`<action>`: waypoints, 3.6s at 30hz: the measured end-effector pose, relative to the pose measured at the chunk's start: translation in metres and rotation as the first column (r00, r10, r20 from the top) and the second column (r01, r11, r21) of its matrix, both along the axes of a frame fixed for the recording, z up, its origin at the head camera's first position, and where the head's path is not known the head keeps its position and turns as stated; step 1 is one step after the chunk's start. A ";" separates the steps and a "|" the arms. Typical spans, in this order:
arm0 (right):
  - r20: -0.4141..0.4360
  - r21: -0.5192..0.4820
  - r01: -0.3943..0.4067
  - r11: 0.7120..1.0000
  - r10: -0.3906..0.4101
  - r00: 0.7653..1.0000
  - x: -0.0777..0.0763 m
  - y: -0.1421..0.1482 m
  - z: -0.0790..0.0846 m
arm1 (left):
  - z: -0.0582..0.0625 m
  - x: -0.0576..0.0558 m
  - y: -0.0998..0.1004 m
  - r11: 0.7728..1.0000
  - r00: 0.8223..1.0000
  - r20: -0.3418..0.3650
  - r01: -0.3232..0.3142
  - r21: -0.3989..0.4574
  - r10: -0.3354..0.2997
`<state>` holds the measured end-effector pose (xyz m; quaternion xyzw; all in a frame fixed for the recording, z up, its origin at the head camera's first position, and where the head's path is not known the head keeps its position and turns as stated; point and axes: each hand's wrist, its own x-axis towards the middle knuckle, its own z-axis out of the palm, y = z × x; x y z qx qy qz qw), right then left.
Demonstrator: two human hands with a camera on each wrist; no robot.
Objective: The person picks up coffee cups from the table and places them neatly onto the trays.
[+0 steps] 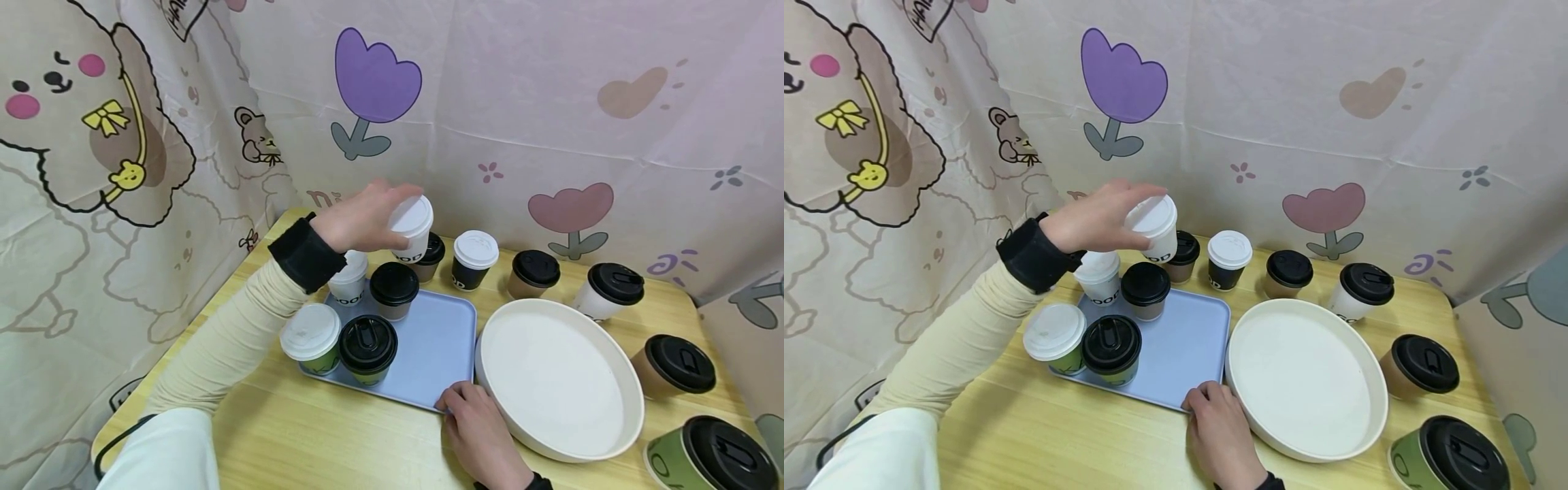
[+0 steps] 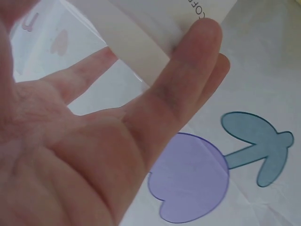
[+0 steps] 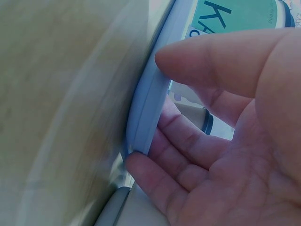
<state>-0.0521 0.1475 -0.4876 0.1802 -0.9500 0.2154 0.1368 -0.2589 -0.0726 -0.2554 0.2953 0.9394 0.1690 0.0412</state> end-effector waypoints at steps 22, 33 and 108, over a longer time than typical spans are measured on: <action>-0.010 -0.002 0.000 1.000 0.000 1.000 0.000 0.000 0.000 | -0.001 0.029 0.023 0.993 0.995 -0.014 0.101 -0.061 -0.102; -0.002 0.002 0.003 1.000 -0.003 1.000 -0.001 0.001 -0.001 | -0.006 0.032 0.034 0.985 0.992 -0.043 0.116 -0.125 -0.123; 0.058 0.018 -0.003 1.000 0.002 0.998 -0.001 0.001 0.004 | -0.082 0.024 0.076 0.895 0.969 -0.002 0.228 -0.382 -0.248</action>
